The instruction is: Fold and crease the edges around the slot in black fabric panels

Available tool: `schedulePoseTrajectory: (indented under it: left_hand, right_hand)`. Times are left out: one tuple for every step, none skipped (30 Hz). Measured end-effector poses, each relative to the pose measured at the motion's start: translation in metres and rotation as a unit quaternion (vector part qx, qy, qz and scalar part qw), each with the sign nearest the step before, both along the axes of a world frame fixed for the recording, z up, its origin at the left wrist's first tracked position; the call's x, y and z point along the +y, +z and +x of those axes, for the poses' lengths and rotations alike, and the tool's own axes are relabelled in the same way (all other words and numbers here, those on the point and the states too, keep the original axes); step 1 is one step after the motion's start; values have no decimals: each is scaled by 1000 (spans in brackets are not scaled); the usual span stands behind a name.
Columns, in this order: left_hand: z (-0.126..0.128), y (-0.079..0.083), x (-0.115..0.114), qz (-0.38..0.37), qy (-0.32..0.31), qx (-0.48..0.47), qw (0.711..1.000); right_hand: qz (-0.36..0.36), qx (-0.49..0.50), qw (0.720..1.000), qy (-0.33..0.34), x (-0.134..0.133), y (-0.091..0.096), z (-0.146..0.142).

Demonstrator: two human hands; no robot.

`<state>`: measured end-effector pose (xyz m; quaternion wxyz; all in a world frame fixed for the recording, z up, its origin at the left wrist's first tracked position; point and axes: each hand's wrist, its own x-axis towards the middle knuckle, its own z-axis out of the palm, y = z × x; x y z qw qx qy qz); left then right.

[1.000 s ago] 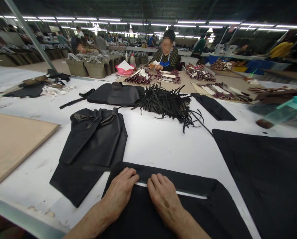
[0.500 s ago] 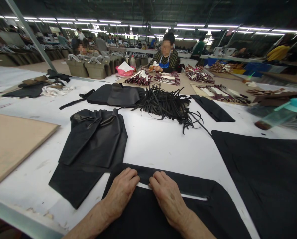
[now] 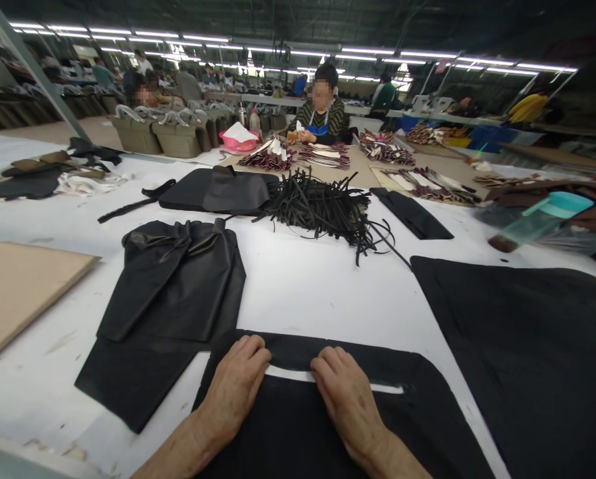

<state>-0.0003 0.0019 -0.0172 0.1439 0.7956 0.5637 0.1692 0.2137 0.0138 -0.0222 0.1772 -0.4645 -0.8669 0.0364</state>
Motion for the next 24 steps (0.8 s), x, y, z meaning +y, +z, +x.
schedulePoseTrajectory:
  left_hand:
    - [0, 0, 0, -2, 5, -2, 1000]
    - [0, 1, 1, -5, 10, -4, 1000]
    - [0, 2, 2, -10, 16, -7, 1000]
    - [0, 3, 2, -16, 22, -11, 1000]
    - [0, 4, 3, -21, 26, -14, 999]
    - [0, 5, 4, -24, 29, -17, 999]
    - [1, 7, 4, -25, 31, -19, 999]
    - [1, 8, 4, -25, 32, -19, 999]
    - [2, 8, 4, -23, 35, -18, 999]
    - [2, 8, 4, -21, 39, -15, 999]
    - [3, 8, 3, -19, 43, -12, 999]
    - [4, 8, 3, -17, 48, -7, 999]
    - [4, 7, 3, -15, 52, -2, 999]
    - [5, 7, 2, -14, 55, 3, 998]
    - [5, 6, 2, -14, 58, 7, 998]
    - [6, 5, 3, -15, 61, 12, 998]
    - [7, 5, 3, -16, 63, 17, 998]
    - [8, 5, 3, -19, 67, 23, 997]
    - [9, 5, 4, -22, 70, 29, 997]
    - [10, 5, 5, -24, 74, 36, 996]
    - [11, 5, 5, -26, 79, 43, 996]
    - [13, 6, 6, -28, 84, 49, 995]
    - [14, 7, 6, -29, 88, 57, 994]
    - [15, 7, 6, -29, 93, 63, 993]
  right_hand:
    - [-5, 10, 1000, -12, 0, 1, 3]
    - [-13, 19, 999, -23, -1, 1, 6]
    - [-22, 28, 999, -32, -1, 2, 8]
    - [-31, 36, 998, -39, -1, 2, 10]
    - [-41, 43, 997, -45, -1, 2, 11]
    - [-50, 48, 996, -49, -1, 1, 11]
    - [-59, 51, 996, -54, -1, 1, 11]
    - [-66, 51, 995, -59, -1, 0, 10]
    - [-72, 49, 994, -66, -1, 0, 10]
    - [-77, 45, 993, -73, -1, -1, 9]
    - [-81, 39, 993, -81, -2, -1, 7]
    - [-84, 31, 992, -89, -2, -1, 6]
    - [-85, 21, 991, -97, -2, -2, 5]
    - [-85, 10, 991, -104, -2, -1, 4]
    - [-85, -1, 990, -109, -2, -1, 3]
    - [-85, -11, 990, -114, -2, -1, 2]
    - [-85, -20, 989, -119, -2, 0, 1]
    - [-86, -28, 988, -123, -1, 1, 0]
    - [-88, -35, 987, -127, -1, 2, -1]
    - [-93, -42, 986, -132, 0, 3, -2]
    - [-102, -50, 984, -139, 1, 5, -3]
    - [-113, -59, 981, -147, 2, 8, -5]
    - [-128, -71, 977, -155, 3, 10, -6]
    - [-143, -84, 973, -161, 5, 14, -7]
